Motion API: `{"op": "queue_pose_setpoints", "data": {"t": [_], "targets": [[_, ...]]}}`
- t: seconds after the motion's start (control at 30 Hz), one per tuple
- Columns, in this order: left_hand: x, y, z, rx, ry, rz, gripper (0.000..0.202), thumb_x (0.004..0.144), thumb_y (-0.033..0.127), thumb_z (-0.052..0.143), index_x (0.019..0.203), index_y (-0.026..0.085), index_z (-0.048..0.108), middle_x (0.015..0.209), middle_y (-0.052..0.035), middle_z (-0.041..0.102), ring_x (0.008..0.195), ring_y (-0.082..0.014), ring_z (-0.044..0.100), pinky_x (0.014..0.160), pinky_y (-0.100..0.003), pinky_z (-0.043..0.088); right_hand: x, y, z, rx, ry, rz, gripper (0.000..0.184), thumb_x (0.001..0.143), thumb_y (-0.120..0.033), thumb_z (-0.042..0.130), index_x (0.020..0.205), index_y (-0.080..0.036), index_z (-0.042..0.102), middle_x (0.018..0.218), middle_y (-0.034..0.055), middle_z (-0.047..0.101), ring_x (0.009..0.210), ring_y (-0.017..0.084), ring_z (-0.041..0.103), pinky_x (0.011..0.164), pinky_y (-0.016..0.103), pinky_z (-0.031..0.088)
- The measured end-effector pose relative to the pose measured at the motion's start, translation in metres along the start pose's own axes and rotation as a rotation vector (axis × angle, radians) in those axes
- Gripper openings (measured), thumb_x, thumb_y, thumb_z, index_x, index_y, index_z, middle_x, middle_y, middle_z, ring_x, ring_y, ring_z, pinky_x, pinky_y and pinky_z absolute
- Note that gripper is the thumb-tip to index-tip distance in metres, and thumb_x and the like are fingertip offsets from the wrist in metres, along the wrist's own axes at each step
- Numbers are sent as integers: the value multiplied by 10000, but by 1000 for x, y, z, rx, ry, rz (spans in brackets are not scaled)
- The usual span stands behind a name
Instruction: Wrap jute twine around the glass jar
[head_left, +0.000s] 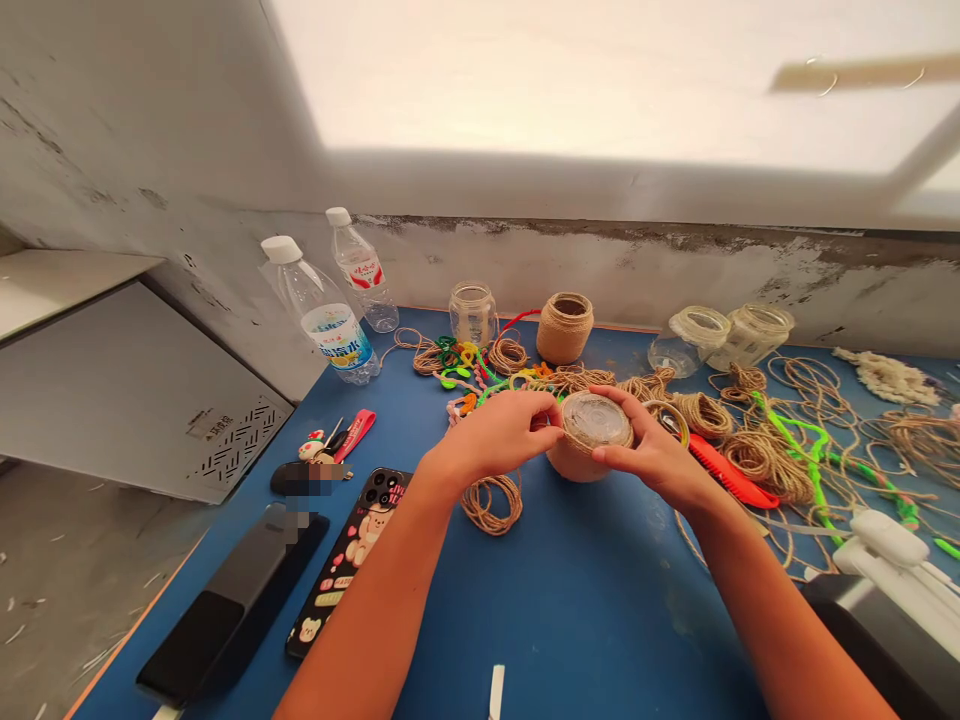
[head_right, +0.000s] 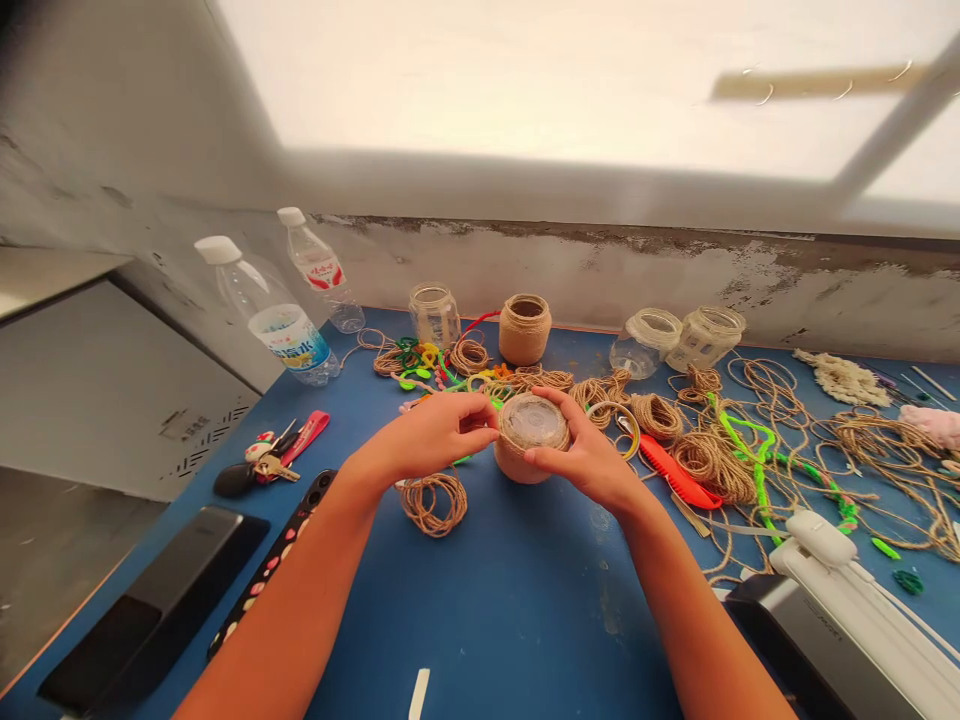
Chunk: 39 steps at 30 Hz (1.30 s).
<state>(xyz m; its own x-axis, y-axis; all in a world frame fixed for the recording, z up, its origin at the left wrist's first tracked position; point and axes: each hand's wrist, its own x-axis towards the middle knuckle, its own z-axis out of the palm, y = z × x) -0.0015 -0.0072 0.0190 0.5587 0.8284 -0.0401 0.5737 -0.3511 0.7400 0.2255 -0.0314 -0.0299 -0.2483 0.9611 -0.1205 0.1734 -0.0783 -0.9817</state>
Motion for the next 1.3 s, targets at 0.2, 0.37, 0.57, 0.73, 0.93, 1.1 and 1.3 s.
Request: {"op": "queue_pose_setpoints", "data": {"t": [0.2,0.37,0.57,0.73,0.93,1.1,1.3], "targets": [[1,-3,2,3,-33,3,125,842,275,536,810,201,633,810,15,662,731,-154,581,618,-253,398,1,6,-5,41,-34,-20,776,708,-335,828,1387,-321,454,1396,50,586,1285,298,549,1101,469,405],[1,-4,3,26,-59,30,141,839,279,539,807,200,651,831,5,679,766,-166,603,653,-257,418,2,5,-4,41,-28,-52,968,699,-345,829,1499,-342,285,1509,68,464,1374,300,467,1168,497,316],[2,-8,3,14,-68,32,150,840,294,539,818,202,656,841,4,680,772,-166,607,647,-254,413,1,4,-3,27,-15,-59,1051,682,-371,828,1502,-332,171,1502,109,427,1388,316,438,1159,534,315],[1,-5,4,15,-84,24,140,836,291,543,795,205,645,807,15,666,745,-154,593,625,-248,394,3,6,-6,-8,13,-84,932,665,-401,830,1412,-318,278,1417,103,431,1343,316,457,1122,490,362],[-2,-2,2,-29,-109,9,149,842,318,566,795,210,658,730,35,619,646,-127,530,573,-236,362,1,0,-10,41,-13,-71,884,645,-421,840,1341,-330,303,1359,87,495,1341,326,457,1119,500,352],[-3,-1,-3,-25,-89,0,182,861,360,576,839,216,685,729,39,613,621,-118,513,587,-237,366,2,4,-14,91,-33,-56,875,652,-393,849,1338,-344,308,1403,84,495,1354,327,451,1128,517,332],[1,-4,4,-54,-54,7,154,847,316,576,777,198,645,775,30,652,686,-135,561,616,-238,386,2,4,-14,126,-53,-41,876,647,-390,857,1328,-345,309,1457,84,486,1396,326,405,1157,523,288]]}}
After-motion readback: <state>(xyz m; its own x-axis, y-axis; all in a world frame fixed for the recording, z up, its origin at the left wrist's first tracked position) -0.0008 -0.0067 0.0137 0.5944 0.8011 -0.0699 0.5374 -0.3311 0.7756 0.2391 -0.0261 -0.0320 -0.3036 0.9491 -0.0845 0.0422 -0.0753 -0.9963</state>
